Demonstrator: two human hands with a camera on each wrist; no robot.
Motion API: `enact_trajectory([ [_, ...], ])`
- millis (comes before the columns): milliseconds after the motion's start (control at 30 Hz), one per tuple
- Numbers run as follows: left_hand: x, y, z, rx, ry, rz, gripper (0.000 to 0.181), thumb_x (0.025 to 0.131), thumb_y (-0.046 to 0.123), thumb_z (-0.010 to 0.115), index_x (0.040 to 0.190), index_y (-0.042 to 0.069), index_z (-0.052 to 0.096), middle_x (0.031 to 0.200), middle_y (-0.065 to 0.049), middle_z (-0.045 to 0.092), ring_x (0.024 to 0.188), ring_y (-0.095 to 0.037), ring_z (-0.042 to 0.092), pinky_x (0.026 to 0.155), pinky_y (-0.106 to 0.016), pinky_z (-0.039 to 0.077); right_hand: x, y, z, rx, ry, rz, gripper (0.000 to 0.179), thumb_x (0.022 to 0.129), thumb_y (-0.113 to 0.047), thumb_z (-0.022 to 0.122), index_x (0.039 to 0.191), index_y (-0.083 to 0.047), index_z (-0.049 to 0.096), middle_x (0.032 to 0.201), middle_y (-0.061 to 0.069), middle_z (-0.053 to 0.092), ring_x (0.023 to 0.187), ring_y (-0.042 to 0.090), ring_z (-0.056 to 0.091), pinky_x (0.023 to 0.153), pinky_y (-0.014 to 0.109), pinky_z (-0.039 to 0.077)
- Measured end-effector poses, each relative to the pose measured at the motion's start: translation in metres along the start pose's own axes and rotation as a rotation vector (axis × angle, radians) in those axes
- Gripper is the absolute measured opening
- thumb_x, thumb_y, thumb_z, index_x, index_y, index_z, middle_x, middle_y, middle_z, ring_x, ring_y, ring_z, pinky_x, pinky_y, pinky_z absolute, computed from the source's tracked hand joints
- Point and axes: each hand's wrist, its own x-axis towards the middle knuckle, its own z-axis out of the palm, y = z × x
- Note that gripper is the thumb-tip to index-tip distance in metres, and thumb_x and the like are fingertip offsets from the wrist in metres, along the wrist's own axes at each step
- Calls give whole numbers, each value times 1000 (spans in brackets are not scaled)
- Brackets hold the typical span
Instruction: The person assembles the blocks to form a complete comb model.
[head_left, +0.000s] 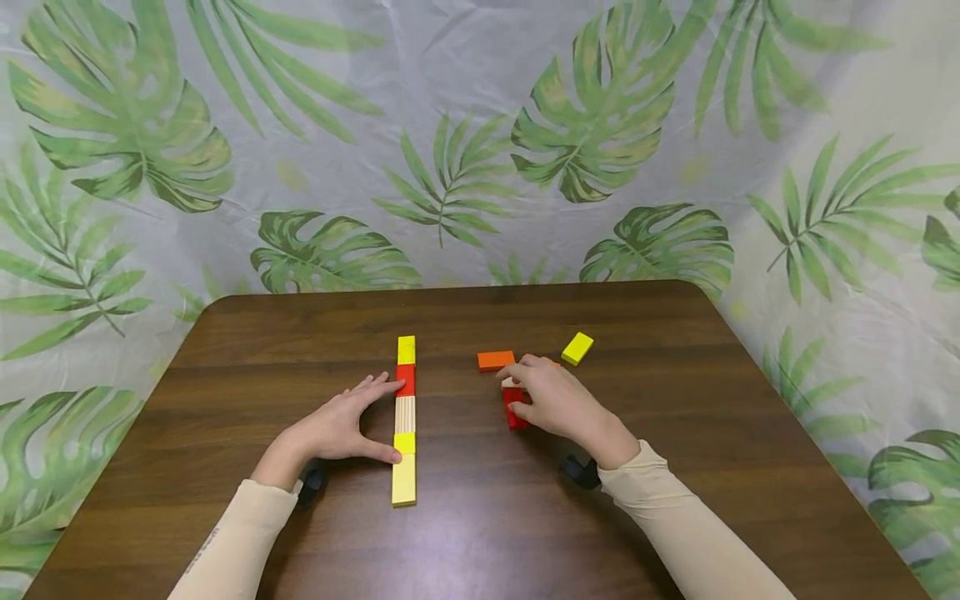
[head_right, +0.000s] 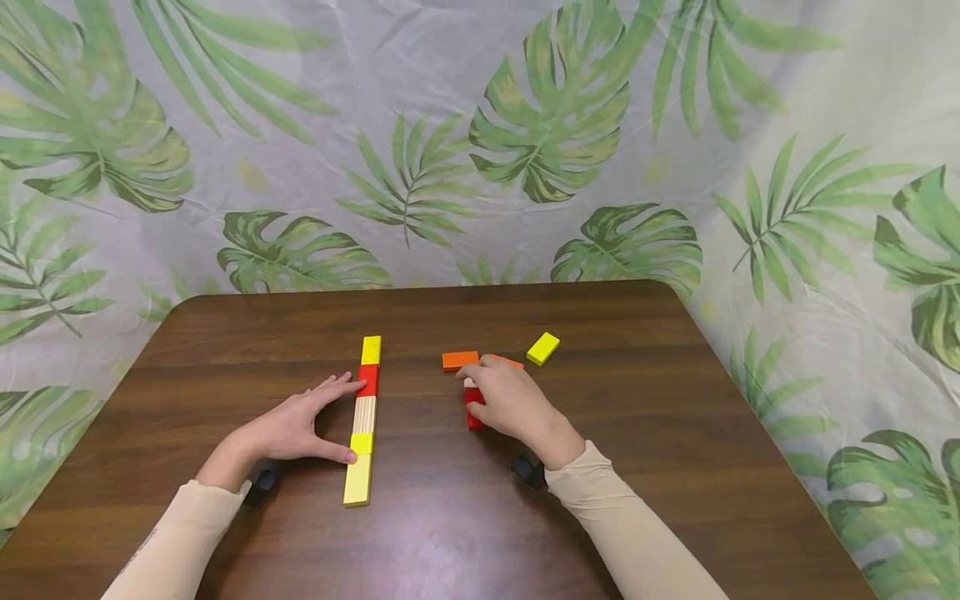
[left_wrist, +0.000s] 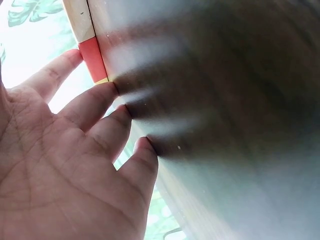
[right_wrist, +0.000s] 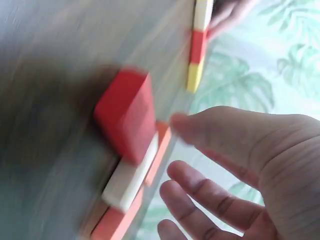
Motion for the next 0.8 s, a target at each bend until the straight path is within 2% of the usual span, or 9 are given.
enact_trajectory([
  [100,-1,0,0,-1,-1,-3,113,78,56,93,168,16,39,178,-21,24,166,-46,17,130,-73,18,2,13,-4,-26,-31,12,45,89,3,77,132,-9,72,122,12,70,107,32,66,92,45,59],
  [200,-2,2,-1,-1,-1,-4,112,78,56,93,168,15,39,178,-21,25,166,-46,17,130,-73,18,2,22,-4,-43,-57,15,48,87,7,76,133,-8,71,122,13,70,108,33,66,92,45,59],
  [467,-3,4,-2,-6,2,1,112,78,54,93,168,15,38,178,-22,25,166,-47,18,129,-75,18,2,30,-2,-74,-69,11,49,88,0,84,134,-9,71,125,15,68,115,35,65,101,50,58],
  [800,-2,3,-2,-3,2,5,112,78,54,93,168,15,38,177,-22,25,166,-47,18,129,-74,18,2,32,-2,-104,-65,22,47,89,-7,87,133,-12,72,126,13,69,114,34,64,103,52,56],
])
